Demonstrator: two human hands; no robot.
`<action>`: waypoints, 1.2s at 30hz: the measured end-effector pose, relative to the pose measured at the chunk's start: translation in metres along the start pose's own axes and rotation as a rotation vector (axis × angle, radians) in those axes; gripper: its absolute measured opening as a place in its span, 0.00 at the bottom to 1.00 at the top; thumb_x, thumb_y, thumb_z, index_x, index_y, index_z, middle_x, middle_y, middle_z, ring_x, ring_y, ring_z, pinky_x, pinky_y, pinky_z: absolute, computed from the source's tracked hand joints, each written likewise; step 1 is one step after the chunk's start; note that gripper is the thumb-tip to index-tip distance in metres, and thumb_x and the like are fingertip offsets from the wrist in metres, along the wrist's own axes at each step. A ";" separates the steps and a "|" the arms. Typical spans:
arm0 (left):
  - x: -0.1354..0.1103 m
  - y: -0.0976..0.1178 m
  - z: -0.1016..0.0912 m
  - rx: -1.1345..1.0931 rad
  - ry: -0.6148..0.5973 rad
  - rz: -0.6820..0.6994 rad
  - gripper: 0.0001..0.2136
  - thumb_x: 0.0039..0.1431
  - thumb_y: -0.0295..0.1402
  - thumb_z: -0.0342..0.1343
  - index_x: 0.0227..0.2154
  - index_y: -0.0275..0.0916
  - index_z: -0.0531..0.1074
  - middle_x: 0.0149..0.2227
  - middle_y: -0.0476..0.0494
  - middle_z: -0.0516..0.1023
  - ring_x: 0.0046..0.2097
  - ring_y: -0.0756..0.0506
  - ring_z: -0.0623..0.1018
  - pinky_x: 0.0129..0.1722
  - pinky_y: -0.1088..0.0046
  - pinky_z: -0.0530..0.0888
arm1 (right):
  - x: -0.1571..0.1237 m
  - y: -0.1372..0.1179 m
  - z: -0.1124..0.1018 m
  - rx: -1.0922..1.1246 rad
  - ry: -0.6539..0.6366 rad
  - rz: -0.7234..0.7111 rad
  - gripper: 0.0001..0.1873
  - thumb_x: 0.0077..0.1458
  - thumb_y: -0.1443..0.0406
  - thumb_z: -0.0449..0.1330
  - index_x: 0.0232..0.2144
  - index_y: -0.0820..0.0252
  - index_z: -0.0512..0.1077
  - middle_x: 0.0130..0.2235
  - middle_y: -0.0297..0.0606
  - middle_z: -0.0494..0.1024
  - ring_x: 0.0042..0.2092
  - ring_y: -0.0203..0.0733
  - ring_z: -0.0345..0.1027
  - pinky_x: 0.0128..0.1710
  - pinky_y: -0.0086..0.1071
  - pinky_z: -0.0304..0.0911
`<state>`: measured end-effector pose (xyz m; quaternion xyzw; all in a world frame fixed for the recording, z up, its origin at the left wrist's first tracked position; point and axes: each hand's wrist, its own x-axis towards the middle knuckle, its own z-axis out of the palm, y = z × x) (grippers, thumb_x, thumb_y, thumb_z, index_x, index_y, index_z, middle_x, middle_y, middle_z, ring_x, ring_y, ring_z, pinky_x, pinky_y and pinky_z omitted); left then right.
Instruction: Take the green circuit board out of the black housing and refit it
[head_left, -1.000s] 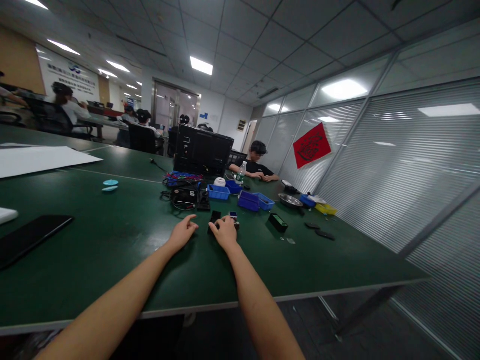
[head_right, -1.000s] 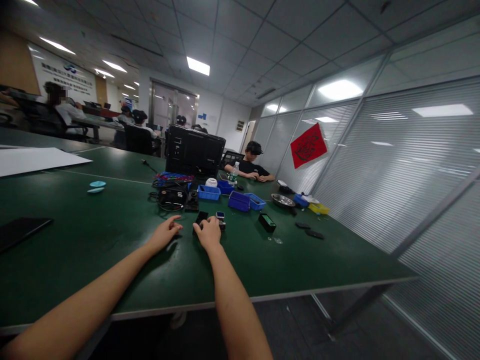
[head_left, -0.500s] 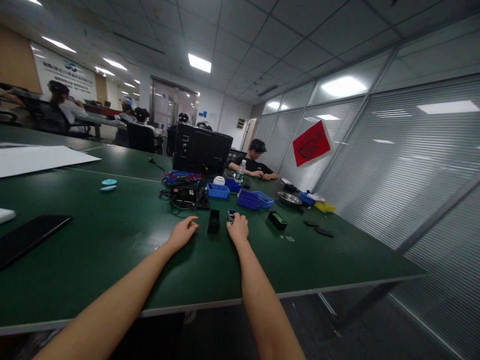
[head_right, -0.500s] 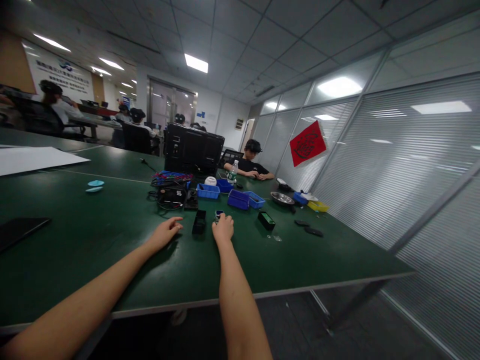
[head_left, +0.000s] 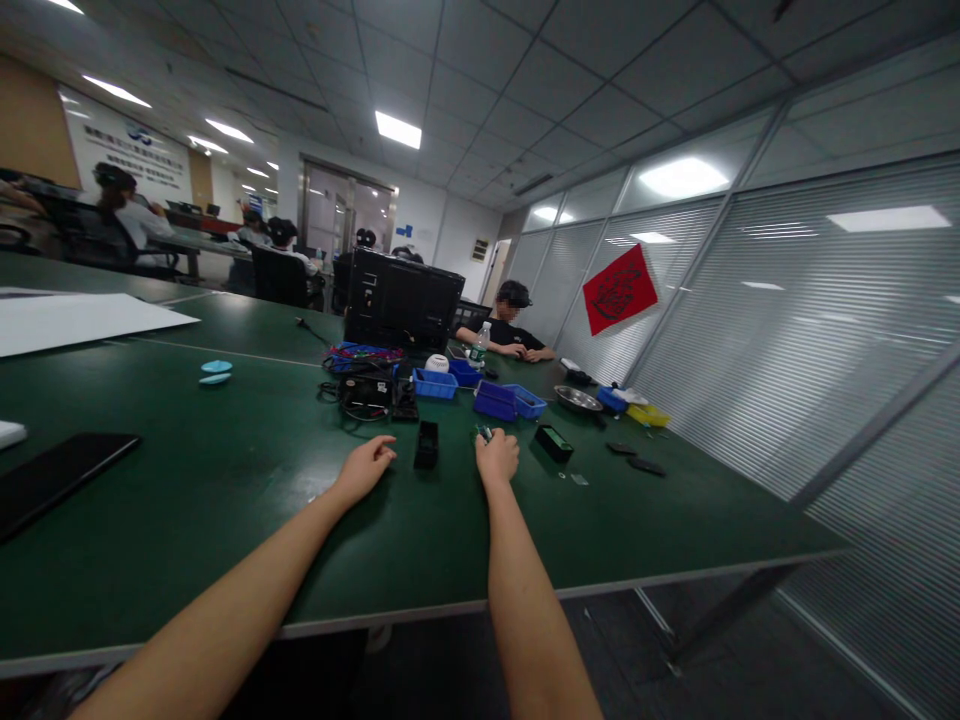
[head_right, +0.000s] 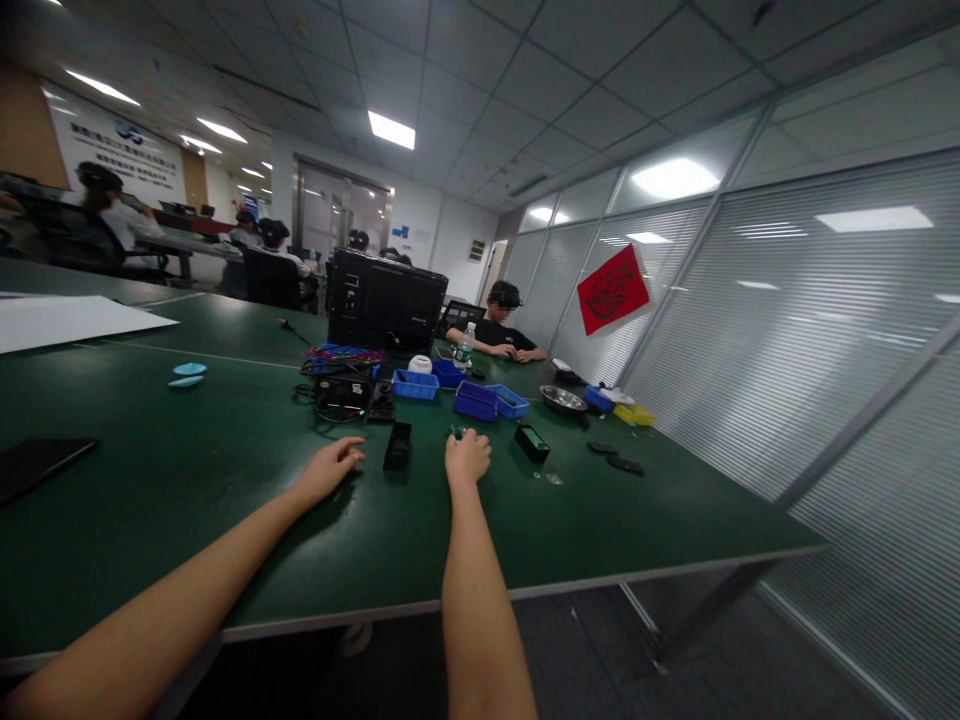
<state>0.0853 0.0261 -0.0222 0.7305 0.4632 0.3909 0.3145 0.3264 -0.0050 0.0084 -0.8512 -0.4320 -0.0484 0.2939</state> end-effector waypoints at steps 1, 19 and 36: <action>0.000 0.000 0.000 0.003 0.002 -0.001 0.18 0.48 0.35 0.46 0.43 0.38 0.67 0.33 0.47 0.77 0.37 0.47 0.75 0.40 0.72 0.68 | 0.000 0.000 0.001 -0.024 0.004 -0.011 0.21 0.51 0.56 0.52 0.44 0.62 0.64 0.45 0.53 0.64 0.48 0.53 0.59 0.41 0.42 0.56; 0.001 -0.002 0.002 -0.025 -0.005 -0.004 0.17 0.48 0.34 0.46 0.42 0.37 0.68 0.33 0.47 0.76 0.37 0.46 0.75 0.40 0.72 0.69 | 0.012 0.007 0.007 0.188 -0.060 0.061 0.18 0.50 0.61 0.50 0.42 0.61 0.68 0.42 0.48 0.70 0.43 0.47 0.65 0.39 0.35 0.58; -0.005 0.003 0.010 0.281 -0.057 0.190 0.22 0.48 0.31 0.49 0.49 0.40 0.66 0.49 0.43 0.71 0.50 0.42 0.68 0.52 0.67 0.61 | -0.048 -0.049 0.013 0.166 -0.084 -0.633 0.17 0.48 0.54 0.56 0.39 0.55 0.71 0.43 0.42 0.67 0.46 0.47 0.54 0.46 0.37 0.50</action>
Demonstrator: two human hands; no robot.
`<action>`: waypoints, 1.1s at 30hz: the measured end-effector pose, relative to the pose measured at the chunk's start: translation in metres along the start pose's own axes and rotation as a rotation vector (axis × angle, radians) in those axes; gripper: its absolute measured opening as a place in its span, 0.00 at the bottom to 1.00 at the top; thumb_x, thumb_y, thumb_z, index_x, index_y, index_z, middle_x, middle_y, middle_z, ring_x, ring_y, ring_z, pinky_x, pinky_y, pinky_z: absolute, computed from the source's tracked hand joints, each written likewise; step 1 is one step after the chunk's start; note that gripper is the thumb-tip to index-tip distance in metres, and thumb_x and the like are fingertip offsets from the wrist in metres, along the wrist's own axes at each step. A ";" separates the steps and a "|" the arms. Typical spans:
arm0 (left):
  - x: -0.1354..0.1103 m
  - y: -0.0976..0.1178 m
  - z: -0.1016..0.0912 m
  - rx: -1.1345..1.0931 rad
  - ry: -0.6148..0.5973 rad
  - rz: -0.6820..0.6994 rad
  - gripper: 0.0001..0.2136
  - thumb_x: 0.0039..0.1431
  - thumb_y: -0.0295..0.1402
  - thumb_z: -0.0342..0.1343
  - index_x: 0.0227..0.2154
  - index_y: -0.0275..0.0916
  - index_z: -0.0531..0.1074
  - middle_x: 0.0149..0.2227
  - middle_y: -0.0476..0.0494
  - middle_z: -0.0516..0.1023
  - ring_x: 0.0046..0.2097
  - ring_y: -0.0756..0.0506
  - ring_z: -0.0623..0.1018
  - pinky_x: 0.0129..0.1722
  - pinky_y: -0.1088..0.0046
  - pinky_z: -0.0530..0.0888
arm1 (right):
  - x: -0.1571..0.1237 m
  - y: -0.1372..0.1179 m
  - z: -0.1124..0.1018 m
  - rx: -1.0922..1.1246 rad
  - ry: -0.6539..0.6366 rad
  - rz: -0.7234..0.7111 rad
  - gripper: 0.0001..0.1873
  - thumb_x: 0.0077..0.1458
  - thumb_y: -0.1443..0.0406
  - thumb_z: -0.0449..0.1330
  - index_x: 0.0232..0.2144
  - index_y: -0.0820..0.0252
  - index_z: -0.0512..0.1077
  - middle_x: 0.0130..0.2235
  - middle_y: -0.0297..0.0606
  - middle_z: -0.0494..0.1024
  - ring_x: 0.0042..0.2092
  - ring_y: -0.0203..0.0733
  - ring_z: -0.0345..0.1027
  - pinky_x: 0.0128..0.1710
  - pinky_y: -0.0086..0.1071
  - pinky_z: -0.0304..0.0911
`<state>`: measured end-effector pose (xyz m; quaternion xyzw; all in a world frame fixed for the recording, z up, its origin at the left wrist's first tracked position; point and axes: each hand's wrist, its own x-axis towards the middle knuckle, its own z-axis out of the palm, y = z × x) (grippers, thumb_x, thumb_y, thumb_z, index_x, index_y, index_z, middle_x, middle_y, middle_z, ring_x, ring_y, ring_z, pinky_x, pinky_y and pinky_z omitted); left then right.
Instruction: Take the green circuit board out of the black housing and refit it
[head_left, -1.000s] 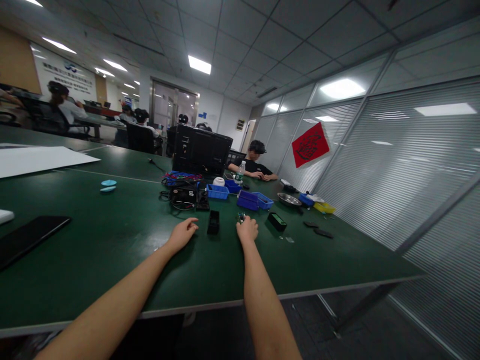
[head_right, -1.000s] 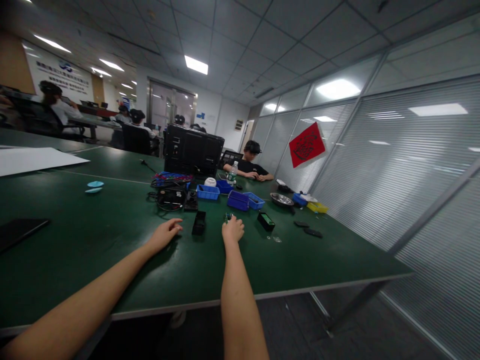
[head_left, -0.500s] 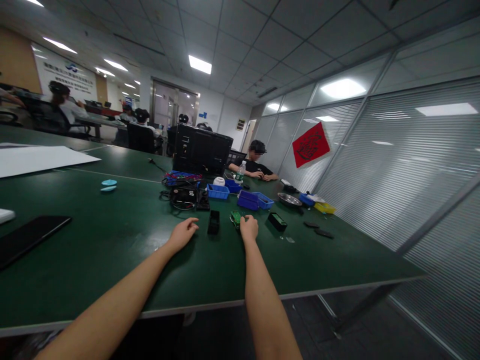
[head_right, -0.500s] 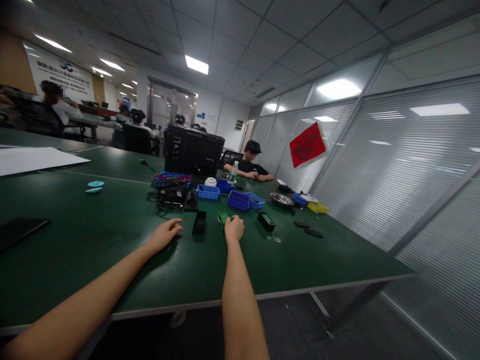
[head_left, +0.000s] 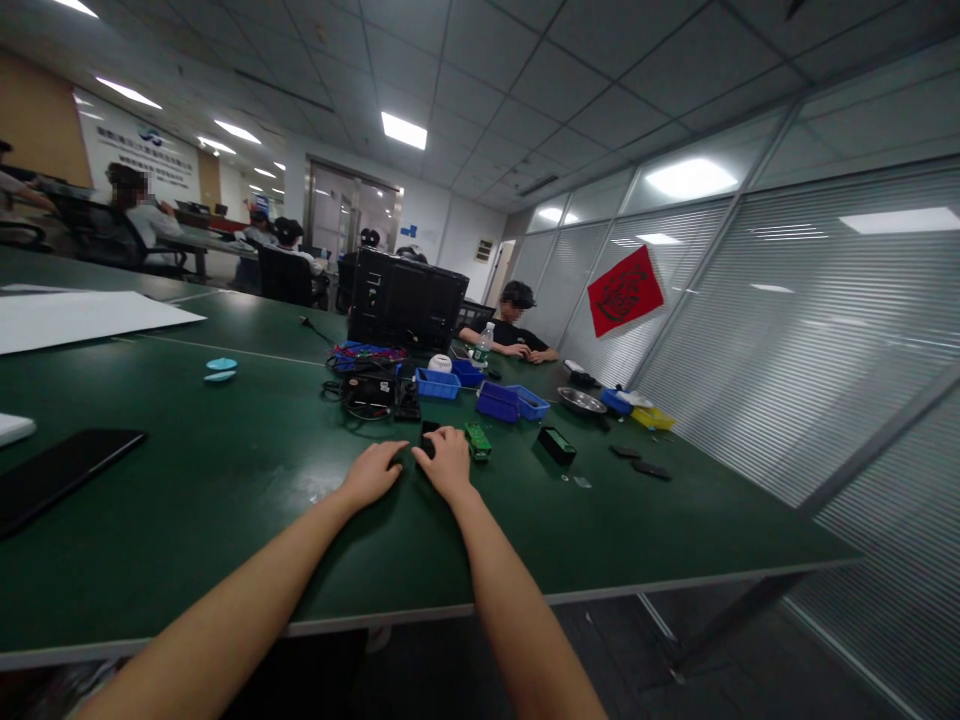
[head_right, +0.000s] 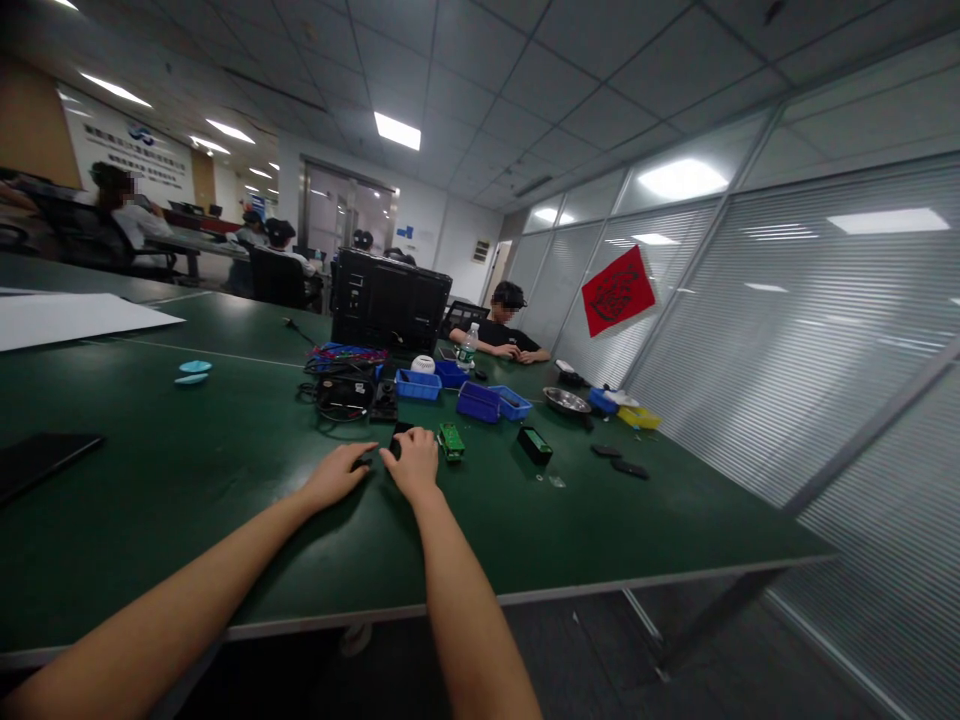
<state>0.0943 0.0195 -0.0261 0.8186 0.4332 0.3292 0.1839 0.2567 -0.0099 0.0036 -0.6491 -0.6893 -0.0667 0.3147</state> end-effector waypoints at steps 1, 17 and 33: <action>0.000 0.000 0.000 0.010 0.005 -0.010 0.21 0.48 0.31 0.49 0.49 0.40 0.66 0.48 0.43 0.71 0.50 0.42 0.68 0.52 0.68 0.61 | -0.001 -0.003 0.003 -0.014 -0.052 -0.016 0.17 0.48 0.53 0.57 0.36 0.55 0.73 0.43 0.43 0.67 0.47 0.48 0.54 0.46 0.38 0.50; 0.000 -0.005 -0.004 -0.006 -0.038 -0.102 0.17 0.52 0.32 0.45 0.44 0.39 0.68 0.41 0.47 0.75 0.44 0.47 0.73 0.44 0.74 0.67 | 0.009 0.053 -0.017 -0.291 0.047 0.534 0.23 0.50 0.54 0.53 0.42 0.66 0.67 0.43 0.53 0.68 0.46 0.53 0.60 0.41 0.39 0.55; -0.014 0.024 -0.007 0.170 -0.251 0.323 0.20 0.49 0.27 0.48 0.47 0.49 0.67 0.53 0.54 0.66 0.53 0.45 0.64 0.51 0.66 0.61 | 0.015 0.074 0.010 0.144 -0.109 0.316 0.25 0.40 0.71 0.54 0.45 0.57 0.67 0.45 0.40 0.71 0.46 0.44 0.64 0.45 0.33 0.58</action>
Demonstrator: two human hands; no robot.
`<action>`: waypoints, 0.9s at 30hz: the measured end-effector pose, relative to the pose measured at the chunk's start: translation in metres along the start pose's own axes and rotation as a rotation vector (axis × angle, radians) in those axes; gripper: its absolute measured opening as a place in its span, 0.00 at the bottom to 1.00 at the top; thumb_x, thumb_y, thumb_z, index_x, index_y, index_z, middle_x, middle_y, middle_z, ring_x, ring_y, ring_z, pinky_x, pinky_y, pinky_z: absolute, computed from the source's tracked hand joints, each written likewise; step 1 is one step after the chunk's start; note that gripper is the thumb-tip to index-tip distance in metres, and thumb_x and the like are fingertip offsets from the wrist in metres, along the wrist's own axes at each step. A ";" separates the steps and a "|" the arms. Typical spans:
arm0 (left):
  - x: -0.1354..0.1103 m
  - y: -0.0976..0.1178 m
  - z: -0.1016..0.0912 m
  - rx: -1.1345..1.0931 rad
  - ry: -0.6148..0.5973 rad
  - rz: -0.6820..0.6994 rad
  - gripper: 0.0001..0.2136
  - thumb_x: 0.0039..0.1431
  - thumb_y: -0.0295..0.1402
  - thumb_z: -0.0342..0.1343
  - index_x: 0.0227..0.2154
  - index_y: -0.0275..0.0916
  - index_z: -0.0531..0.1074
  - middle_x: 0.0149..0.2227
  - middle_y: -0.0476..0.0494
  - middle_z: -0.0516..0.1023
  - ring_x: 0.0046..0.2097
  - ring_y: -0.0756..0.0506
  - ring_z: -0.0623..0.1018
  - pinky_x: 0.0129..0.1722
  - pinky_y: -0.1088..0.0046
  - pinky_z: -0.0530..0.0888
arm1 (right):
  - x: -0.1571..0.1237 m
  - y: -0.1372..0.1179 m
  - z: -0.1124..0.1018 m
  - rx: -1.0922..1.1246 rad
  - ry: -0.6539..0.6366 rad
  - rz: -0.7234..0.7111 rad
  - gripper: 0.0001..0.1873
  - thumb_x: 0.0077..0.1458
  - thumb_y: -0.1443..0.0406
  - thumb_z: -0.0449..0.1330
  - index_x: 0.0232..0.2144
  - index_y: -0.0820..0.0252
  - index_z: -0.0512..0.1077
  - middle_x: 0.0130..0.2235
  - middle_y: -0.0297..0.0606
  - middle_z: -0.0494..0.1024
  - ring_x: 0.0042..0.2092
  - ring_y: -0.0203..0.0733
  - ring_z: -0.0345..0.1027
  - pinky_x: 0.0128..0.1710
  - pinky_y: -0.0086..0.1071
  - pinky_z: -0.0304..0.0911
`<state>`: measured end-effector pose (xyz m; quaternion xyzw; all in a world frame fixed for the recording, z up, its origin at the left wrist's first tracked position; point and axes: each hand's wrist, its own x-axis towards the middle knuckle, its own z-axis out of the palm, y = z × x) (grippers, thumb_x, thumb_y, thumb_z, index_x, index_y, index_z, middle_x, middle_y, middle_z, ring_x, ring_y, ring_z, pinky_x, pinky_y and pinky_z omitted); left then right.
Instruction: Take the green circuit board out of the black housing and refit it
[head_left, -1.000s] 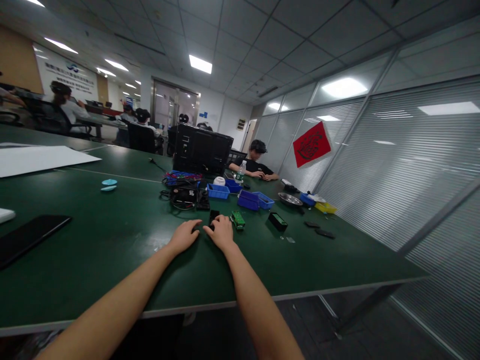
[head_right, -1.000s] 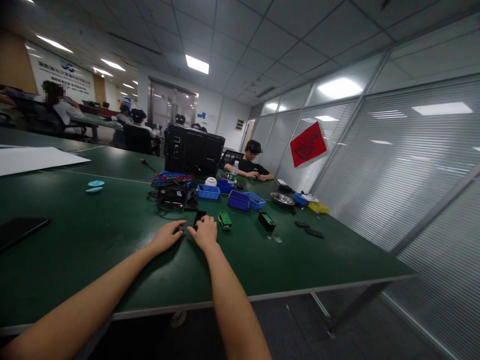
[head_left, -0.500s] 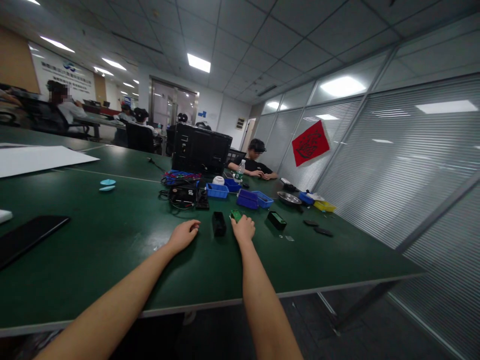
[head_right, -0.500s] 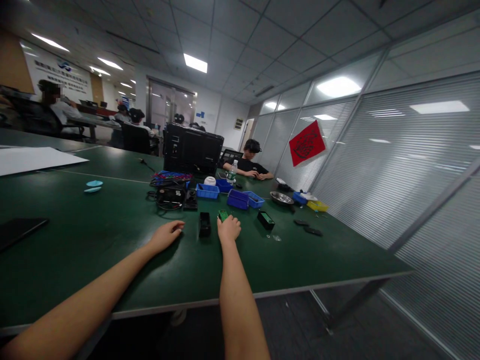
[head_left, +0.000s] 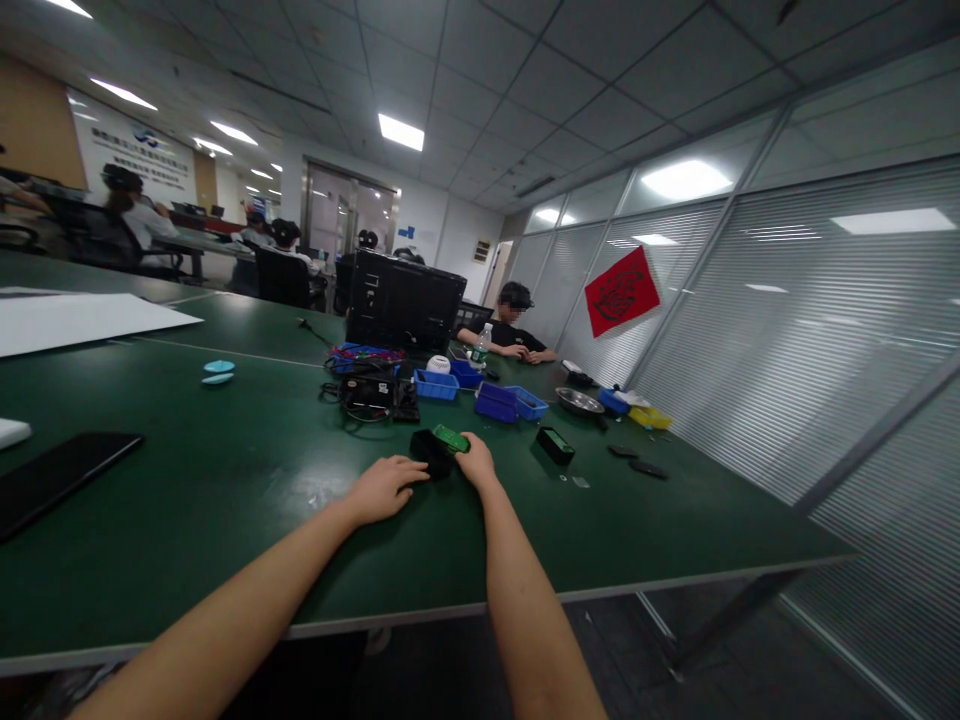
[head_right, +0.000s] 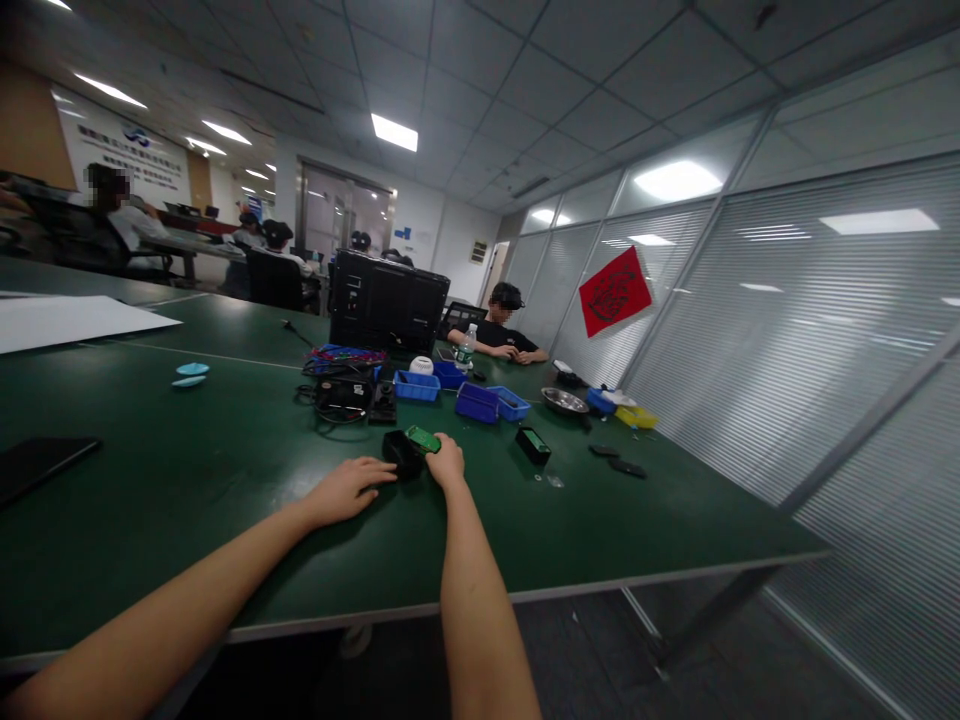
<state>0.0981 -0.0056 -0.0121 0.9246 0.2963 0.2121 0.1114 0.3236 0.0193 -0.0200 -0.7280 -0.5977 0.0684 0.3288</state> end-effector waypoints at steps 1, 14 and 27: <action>-0.001 0.005 0.000 0.008 -0.030 0.044 0.21 0.49 0.26 0.48 0.47 0.50 0.67 0.54 0.55 0.66 0.54 0.45 0.64 0.51 0.65 0.61 | 0.001 0.002 0.000 0.043 -0.005 -0.035 0.26 0.39 0.73 0.53 0.44 0.57 0.67 0.45 0.38 0.71 0.46 0.42 0.64 0.46 0.32 0.57; 0.006 -0.019 0.007 -0.090 0.317 -0.381 0.32 0.49 0.38 0.52 0.58 0.38 0.50 0.58 0.41 0.58 0.57 0.43 0.60 0.55 0.67 0.59 | 0.002 0.007 -0.002 0.055 -0.074 -0.084 0.28 0.38 0.74 0.55 0.46 0.61 0.68 0.48 0.42 0.70 0.50 0.44 0.62 0.49 0.33 0.56; 0.021 -0.013 0.001 -0.080 0.039 -0.389 0.27 0.46 0.40 0.56 0.52 0.48 0.59 0.45 0.46 0.73 0.46 0.43 0.72 0.44 0.70 0.66 | -0.007 -0.003 -0.022 -0.194 0.026 0.111 0.20 0.41 0.58 0.62 0.40 0.54 0.72 0.41 0.43 0.71 0.45 0.47 0.63 0.41 0.34 0.58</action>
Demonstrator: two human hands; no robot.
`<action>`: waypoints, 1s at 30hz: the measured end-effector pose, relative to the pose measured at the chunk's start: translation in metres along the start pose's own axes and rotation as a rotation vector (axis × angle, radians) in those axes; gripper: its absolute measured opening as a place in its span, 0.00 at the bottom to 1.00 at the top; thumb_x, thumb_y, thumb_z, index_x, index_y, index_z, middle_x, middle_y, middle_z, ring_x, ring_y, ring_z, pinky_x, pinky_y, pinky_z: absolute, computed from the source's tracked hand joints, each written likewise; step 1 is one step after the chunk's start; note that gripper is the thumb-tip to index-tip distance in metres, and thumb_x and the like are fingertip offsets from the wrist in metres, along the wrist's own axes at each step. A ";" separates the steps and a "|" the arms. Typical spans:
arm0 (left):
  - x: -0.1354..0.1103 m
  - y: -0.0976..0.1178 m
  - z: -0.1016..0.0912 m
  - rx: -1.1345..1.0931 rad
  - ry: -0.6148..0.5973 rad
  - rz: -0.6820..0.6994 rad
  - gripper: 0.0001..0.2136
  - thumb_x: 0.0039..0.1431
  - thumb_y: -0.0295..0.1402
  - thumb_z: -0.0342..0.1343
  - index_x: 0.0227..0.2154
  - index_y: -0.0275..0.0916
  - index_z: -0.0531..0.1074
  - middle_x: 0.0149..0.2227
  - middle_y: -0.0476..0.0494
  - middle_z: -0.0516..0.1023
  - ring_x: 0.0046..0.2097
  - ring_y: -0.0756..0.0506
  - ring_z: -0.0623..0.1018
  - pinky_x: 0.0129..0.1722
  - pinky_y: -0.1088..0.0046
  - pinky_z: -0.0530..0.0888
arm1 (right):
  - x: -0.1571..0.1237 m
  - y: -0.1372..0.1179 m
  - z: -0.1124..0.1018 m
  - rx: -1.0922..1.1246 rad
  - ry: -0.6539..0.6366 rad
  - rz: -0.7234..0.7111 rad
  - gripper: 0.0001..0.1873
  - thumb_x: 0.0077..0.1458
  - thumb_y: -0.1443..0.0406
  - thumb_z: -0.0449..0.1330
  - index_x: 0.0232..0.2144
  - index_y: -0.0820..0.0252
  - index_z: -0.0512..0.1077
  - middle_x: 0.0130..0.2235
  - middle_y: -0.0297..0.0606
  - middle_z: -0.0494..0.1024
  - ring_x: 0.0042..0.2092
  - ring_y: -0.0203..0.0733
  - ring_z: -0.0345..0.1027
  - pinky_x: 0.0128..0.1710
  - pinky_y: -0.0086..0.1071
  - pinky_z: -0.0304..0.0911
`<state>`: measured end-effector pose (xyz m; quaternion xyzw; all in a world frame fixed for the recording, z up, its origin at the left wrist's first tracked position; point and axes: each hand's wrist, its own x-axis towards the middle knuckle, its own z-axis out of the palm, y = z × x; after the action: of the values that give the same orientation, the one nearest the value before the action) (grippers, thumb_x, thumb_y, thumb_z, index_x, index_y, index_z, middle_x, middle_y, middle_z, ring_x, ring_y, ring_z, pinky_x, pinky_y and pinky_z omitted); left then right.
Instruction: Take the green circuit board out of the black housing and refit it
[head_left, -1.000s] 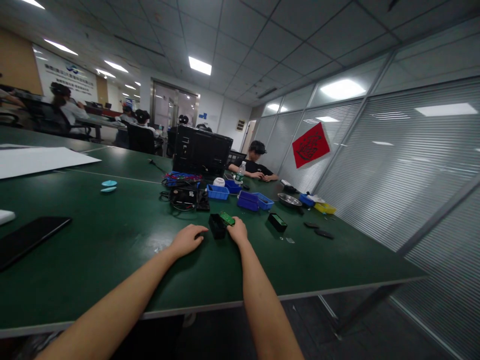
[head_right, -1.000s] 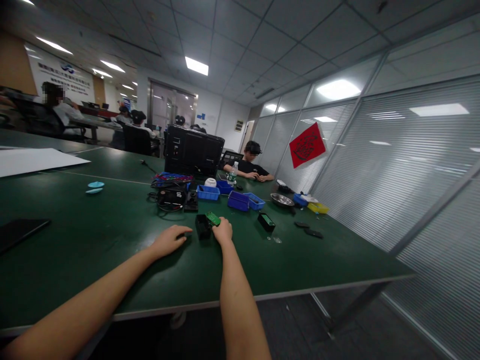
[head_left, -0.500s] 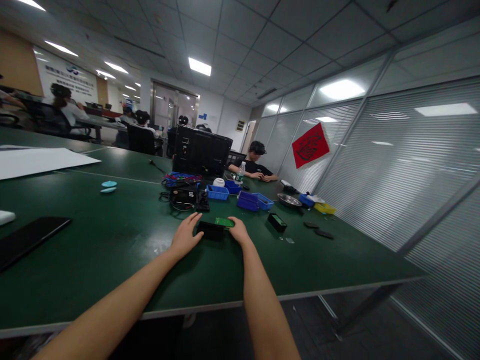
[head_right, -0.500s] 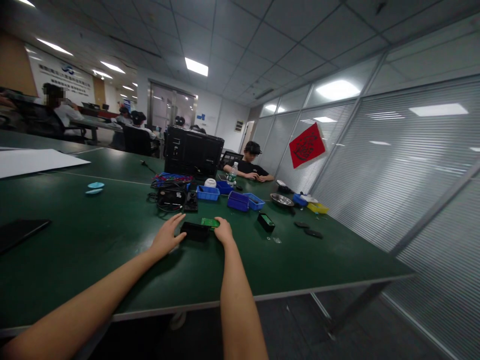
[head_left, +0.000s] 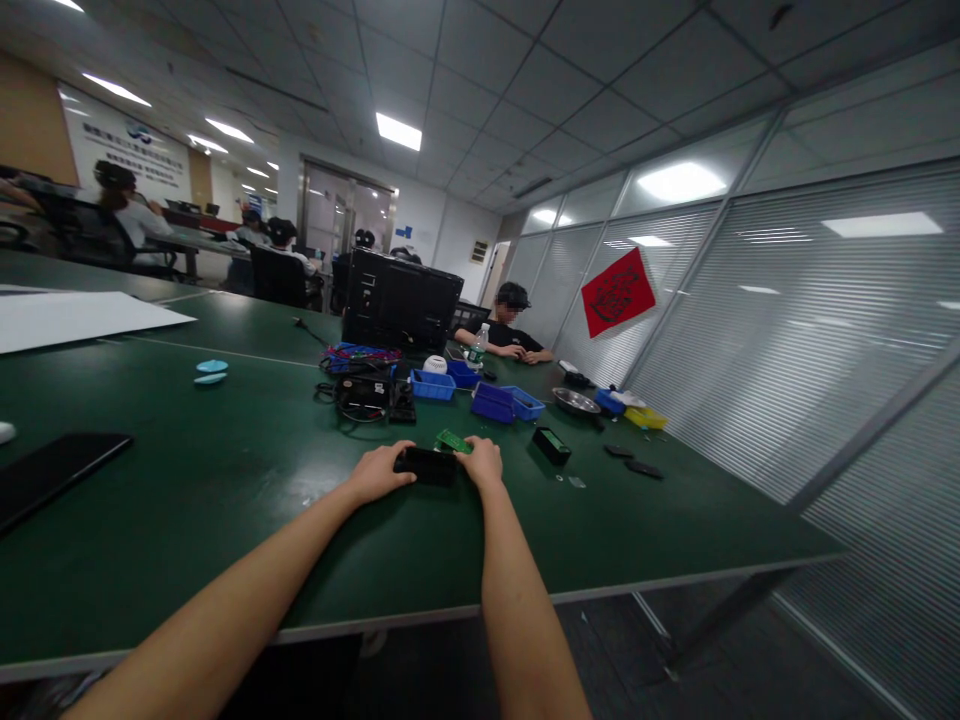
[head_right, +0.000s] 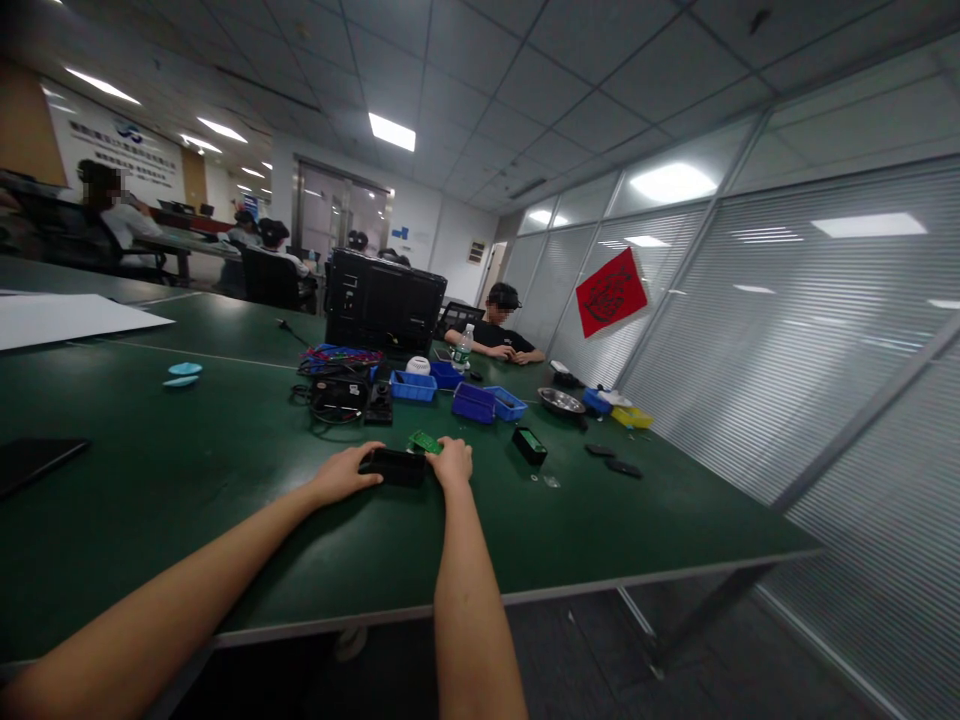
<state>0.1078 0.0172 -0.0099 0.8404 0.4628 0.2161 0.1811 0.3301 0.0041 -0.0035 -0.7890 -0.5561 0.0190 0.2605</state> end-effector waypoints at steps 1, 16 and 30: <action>0.001 0.000 0.000 -0.004 -0.002 -0.004 0.27 0.45 0.40 0.56 0.51 0.48 0.60 0.44 0.47 0.73 0.46 0.44 0.72 0.44 0.71 0.66 | 0.000 0.000 0.000 0.005 -0.001 0.002 0.20 0.41 0.59 0.62 0.40 0.55 0.72 0.41 0.43 0.71 0.44 0.47 0.64 0.40 0.34 0.59; 0.001 -0.007 0.006 -0.006 0.030 0.020 0.31 0.48 0.40 0.54 0.56 0.47 0.53 0.48 0.45 0.71 0.47 0.43 0.71 0.45 0.71 0.65 | -0.005 -0.021 -0.011 1.020 -0.207 -0.189 0.24 0.36 0.60 0.63 0.39 0.62 0.71 0.31 0.36 0.73 0.30 0.36 0.66 0.26 0.27 0.58; 0.000 -0.005 0.006 -0.059 0.029 -0.013 0.30 0.48 0.38 0.55 0.56 0.47 0.54 0.49 0.47 0.71 0.49 0.43 0.70 0.46 0.70 0.65 | -0.012 -0.028 -0.015 0.554 -0.151 -0.370 0.18 0.38 0.63 0.62 0.36 0.60 0.74 0.31 0.34 0.70 0.29 0.34 0.59 0.31 0.28 0.57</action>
<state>0.1073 0.0195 -0.0174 0.8286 0.4641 0.2405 0.2004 0.3058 -0.0052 0.0181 -0.5704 -0.6812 0.1803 0.4220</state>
